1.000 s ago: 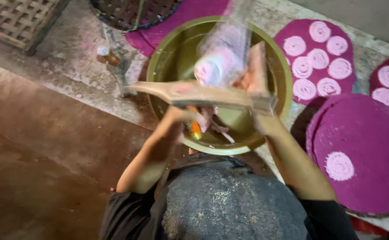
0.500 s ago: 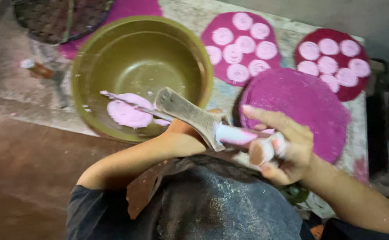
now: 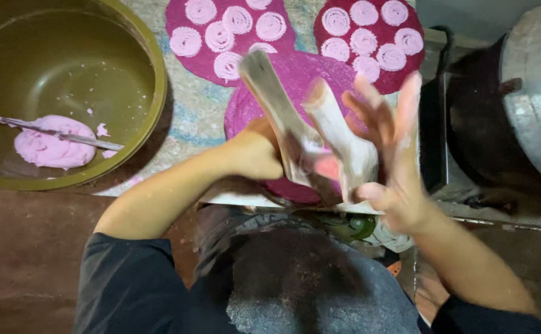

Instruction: The person scoops pink paste from a large basin and loads it into a wooden hand-press tool, then squeezes the tool to pipe rosettes of paste onto round magenta boards, adding rosettes one by one and repositioning the boards on the workbench.

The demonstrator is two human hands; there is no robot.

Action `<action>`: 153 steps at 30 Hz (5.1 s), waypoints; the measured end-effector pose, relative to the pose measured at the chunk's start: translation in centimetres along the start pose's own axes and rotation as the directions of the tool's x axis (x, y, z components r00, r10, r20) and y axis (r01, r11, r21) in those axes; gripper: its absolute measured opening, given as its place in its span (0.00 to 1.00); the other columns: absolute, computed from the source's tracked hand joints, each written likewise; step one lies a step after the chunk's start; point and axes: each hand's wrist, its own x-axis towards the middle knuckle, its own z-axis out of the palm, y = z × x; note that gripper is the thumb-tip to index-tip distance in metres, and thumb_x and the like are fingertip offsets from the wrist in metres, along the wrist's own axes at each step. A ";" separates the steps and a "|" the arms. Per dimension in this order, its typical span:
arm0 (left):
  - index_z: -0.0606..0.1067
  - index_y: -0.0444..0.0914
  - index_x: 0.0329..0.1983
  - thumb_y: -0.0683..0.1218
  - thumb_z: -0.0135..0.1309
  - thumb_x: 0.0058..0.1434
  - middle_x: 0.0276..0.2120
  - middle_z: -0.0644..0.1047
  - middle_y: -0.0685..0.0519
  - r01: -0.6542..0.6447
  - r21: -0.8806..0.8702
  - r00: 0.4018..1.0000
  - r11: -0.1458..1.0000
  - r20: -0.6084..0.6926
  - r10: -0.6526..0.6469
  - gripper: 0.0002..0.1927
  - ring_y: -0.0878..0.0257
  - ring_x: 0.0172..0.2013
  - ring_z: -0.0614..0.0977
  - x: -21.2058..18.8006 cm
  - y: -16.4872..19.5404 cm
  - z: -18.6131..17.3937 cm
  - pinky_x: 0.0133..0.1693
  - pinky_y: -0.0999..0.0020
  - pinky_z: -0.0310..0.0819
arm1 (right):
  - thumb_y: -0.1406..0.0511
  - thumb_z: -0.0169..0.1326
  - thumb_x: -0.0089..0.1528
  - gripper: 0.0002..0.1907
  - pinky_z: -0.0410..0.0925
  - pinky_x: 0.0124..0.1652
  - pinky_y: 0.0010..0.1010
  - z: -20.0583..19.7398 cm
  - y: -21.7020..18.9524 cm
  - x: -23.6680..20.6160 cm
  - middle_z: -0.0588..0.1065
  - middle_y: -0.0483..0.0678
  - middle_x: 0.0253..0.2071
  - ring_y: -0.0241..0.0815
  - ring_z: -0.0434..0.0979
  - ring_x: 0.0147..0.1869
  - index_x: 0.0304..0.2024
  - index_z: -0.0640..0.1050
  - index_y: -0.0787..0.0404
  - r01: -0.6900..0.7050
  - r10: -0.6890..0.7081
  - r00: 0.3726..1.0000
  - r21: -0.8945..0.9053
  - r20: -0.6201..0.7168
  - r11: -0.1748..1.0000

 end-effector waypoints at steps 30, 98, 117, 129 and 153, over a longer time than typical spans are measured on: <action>0.49 0.31 0.80 0.52 0.59 0.69 0.78 0.54 0.38 -0.260 -0.696 0.724 0.669 -0.599 -0.342 0.46 0.46 0.79 0.54 -1.5 -15.8 0.7 0.79 0.50 0.44 | 0.40 0.67 0.49 0.64 0.68 0.58 0.46 -4.5 7.0 -3.1 0.71 0.61 0.56 0.55 0.74 0.58 0.74 0.56 0.67 -0.619 0.575 0.778 0.467 0.253 0.632; 0.68 0.45 0.40 0.59 0.43 0.70 0.33 0.71 0.58 -0.495 -0.844 0.856 -0.208 -0.514 0.048 0.15 0.65 0.39 0.74 4.7 -17.9 -6.8 0.48 0.66 0.70 | 0.39 0.36 0.65 0.38 0.70 0.34 0.34 -5.3 7.1 5.0 0.75 0.47 0.27 0.39 0.73 0.32 0.37 0.81 0.64 -0.778 0.819 0.573 -0.304 0.018 0.550; 0.68 0.44 0.40 0.60 0.44 0.69 0.35 0.70 0.57 -0.520 -0.830 0.848 -0.204 -0.530 -0.006 0.15 0.64 0.38 0.74 4.2 -18.1 -6.0 0.45 0.65 0.73 | 0.39 0.35 0.62 0.38 0.71 0.30 0.31 -2.9 5.8 5.6 0.77 0.46 0.24 0.38 0.76 0.28 0.35 0.81 0.62 -0.824 0.849 0.527 -0.256 -0.023 0.505; 0.68 0.44 0.39 0.59 0.44 0.66 0.35 0.70 0.57 -0.525 -0.830 0.840 -0.188 -0.541 0.044 0.15 0.64 0.38 0.73 8.0 -19.3 -6.9 0.45 0.65 0.72 | 0.43 0.40 0.66 0.32 0.70 0.30 0.31 -4.4 6.9 6.4 0.76 0.46 0.25 0.37 0.74 0.28 0.33 0.77 0.63 -0.793 0.779 0.589 -0.340 -0.216 0.505; 0.75 0.35 0.60 0.49 0.43 0.71 0.52 0.80 0.50 0.445 -0.669 0.788 0.596 -0.024 -0.615 0.20 0.62 0.50 0.81 -0.5 -17.6 -1.6 0.53 0.64 0.77 | 0.42 0.42 0.64 0.34 0.75 0.36 0.33 -3.4 5.6 -4.0 0.79 0.50 0.32 0.40 0.81 0.34 0.44 0.78 0.65 -0.806 0.806 0.590 0.026 -0.038 0.591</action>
